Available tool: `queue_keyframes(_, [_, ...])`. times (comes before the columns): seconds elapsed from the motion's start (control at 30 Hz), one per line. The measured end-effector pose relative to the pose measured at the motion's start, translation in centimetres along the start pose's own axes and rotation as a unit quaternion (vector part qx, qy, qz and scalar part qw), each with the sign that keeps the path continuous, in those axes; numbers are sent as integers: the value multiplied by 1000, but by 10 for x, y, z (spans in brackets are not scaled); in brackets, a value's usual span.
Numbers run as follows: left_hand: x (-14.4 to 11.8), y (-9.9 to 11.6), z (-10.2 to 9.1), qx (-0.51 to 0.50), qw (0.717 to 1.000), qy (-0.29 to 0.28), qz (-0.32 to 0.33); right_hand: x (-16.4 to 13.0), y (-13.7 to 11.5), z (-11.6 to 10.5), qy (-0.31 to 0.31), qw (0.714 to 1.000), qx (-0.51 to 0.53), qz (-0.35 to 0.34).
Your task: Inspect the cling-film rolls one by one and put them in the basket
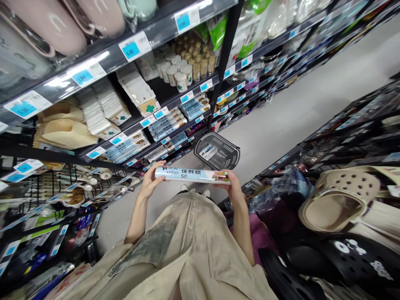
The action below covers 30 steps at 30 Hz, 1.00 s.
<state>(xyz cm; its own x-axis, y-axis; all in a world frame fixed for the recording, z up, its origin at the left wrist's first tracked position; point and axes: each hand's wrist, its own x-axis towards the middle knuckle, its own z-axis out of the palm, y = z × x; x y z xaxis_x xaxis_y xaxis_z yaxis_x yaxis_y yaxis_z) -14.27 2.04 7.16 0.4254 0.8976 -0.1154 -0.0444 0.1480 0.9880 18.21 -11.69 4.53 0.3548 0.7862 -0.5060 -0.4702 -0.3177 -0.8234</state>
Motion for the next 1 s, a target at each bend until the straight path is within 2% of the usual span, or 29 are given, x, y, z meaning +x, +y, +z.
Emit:
queue_keyframes(0.1, [3,-6,4,38,995,74,-54,-9,-5,4,-38,996,19,-83])
queue_keyframes(0.17, [4,-10,7,47,991,92,-89,-10,-3,7,-12,994,26,-110])
queue_keyframes(0.23, [3,-11,9,22,993,65,-94,-6,3,9,53,991,28,-117])
queue_keyframes(0.3, [1,-11,9,-11,997,24,-67,0,8,10,111,986,30,-117])
queue_keyframes(0.37, [0,-9,8,-12,1000,-9,-26,3,12,9,130,984,39,-119])
queue_keyframes(0.57, [0,-3,6,74,992,-68,82,-2,9,4,104,979,61,-164])
queue_keyframes(0.87, [-1,2,6,86,991,-62,88,-7,4,4,78,969,-17,-233])
queue_keyframes(1.0, [-1,2,7,95,990,-64,87,-8,4,4,73,967,-32,-241])
